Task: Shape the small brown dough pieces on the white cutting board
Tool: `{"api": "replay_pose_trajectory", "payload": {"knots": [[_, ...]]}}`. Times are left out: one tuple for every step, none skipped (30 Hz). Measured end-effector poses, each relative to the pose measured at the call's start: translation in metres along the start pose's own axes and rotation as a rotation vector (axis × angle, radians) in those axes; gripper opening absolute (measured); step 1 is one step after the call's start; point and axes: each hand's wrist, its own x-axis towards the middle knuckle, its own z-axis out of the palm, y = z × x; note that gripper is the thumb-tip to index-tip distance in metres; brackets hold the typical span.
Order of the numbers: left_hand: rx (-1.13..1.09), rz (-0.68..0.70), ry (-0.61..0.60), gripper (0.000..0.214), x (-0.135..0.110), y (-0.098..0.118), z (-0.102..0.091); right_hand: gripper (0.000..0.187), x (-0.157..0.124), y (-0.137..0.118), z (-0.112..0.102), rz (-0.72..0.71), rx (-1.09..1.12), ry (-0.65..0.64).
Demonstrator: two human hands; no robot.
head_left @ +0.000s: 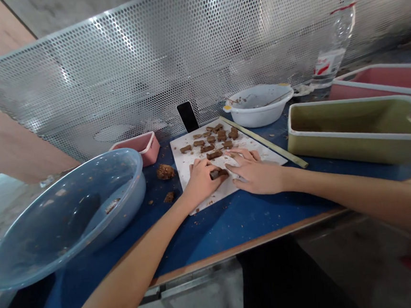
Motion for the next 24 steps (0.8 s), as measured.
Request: {"api": "replay_pose_trajectory", "payload": {"knots": [[0.006, -0.01, 0.014, 0.022, 0.0, 0.0, 0.001, 0.063, 0.0, 0.0, 0.0, -0.004, 0.008, -0.006], [0.011, -0.014, 0.022, 0.022, 0.0, 0.001, 0.002, 0.063, 0.0, 0.0, 0.0, -0.01, 0.016, -0.013], [0.014, -0.013, 0.027, 0.022, -0.001, 0.001, 0.003, 0.064, 0.0, 0.0, 0.001, -0.017, 0.021, -0.02], [0.017, -0.01, 0.03, 0.021, -0.001, 0.001, 0.004, 0.064, 0.0, 0.001, 0.002, -0.026, 0.024, -0.025], [0.019, -0.004, 0.032, 0.021, -0.001, 0.001, 0.004, 0.064, 0.0, 0.002, 0.002, -0.037, 0.022, -0.029], [0.021, 0.001, 0.032, 0.021, -0.001, 0.001, 0.005, 0.064, -0.001, 0.003, 0.003, -0.053, 0.017, -0.03], [0.022, 0.003, 0.03, 0.021, -0.001, 0.0, 0.005, 0.064, -0.002, 0.004, 0.004, -0.069, 0.01, -0.03], [0.021, 0.001, 0.028, 0.021, 0.0, 0.0, 0.005, 0.065, -0.004, 0.004, 0.005, -0.084, 0.003, -0.029], [0.019, -0.003, 0.025, 0.02, 0.0, -0.001, 0.006, 0.065, -0.005, 0.005, 0.005, -0.095, -0.003, -0.028], [0.016, -0.006, 0.02, 0.02, 0.001, -0.001, 0.005, 0.065, -0.006, 0.005, 0.006, -0.103, -0.006, -0.026], [0.011, -0.007, 0.013, 0.019, 0.001, -0.002, 0.005, 0.065, -0.006, 0.005, 0.006, -0.107, -0.007, -0.027], [0.003, -0.005, 0.006, 0.019, 0.002, -0.002, 0.004, 0.066, -0.006, 0.005, 0.007, -0.108, -0.006, -0.028], [-0.007, -0.002, -0.002, 0.02, 0.003, -0.003, 0.004, 0.068, -0.005, 0.005, 0.007, -0.104, -0.005, -0.026], [-0.019, 0.003, -0.009, 0.021, 0.004, -0.003, 0.003, 0.07, -0.003, 0.005, 0.007, -0.096, -0.003, -0.022], [-0.029, 0.007, -0.014, 0.021, 0.005, -0.004, 0.002, 0.073, -0.001, 0.005, 0.008, -0.089, 0.0, -0.018], [-0.035, 0.01, -0.018, 0.021, 0.006, -0.004, 0.001, 0.075, 0.001, 0.006, 0.009, -0.083, 0.003, -0.009], [-0.037, 0.011, -0.019, 0.02, 0.007, -0.004, 0.001, 0.077, 0.002, 0.006, 0.009, -0.081, 0.006, 0.002], [-0.035, 0.01, -0.019, 0.019, 0.007, -0.005, 0.001, 0.079, 0.004, 0.007, 0.01, -0.085, 0.008, 0.014], [-0.032, 0.009, -0.017, 0.018, 0.007, -0.005, 0.001, 0.08, 0.004, 0.007, 0.01, -0.096, 0.007, 0.022], [-0.029, 0.007, -0.014, 0.02, 0.007, -0.005, 0.002, 0.08, 0.003, 0.008, 0.009, -0.111, 0.005, 0.031], [-0.025, 0.007, -0.013, 0.022, 0.006, -0.005, 0.002, 0.079, 0.002, 0.008, 0.009, -0.131, 0.001, 0.041], [-0.024, 0.011, -0.011, 0.024, 0.006, -0.005, 0.003, 0.077, 0.001, 0.009, 0.007, -0.152, -0.008, 0.057], [-0.021, 0.018, -0.009, 0.025, 0.005, -0.005, 0.003, 0.072, 0.0, 0.01, 0.005, -0.168, -0.02, 0.08], [-0.012, 0.028, -0.008, 0.026, 0.004, -0.005, 0.003, 0.067, -0.001, 0.012, 0.003, -0.176, -0.035, 0.111]]}}
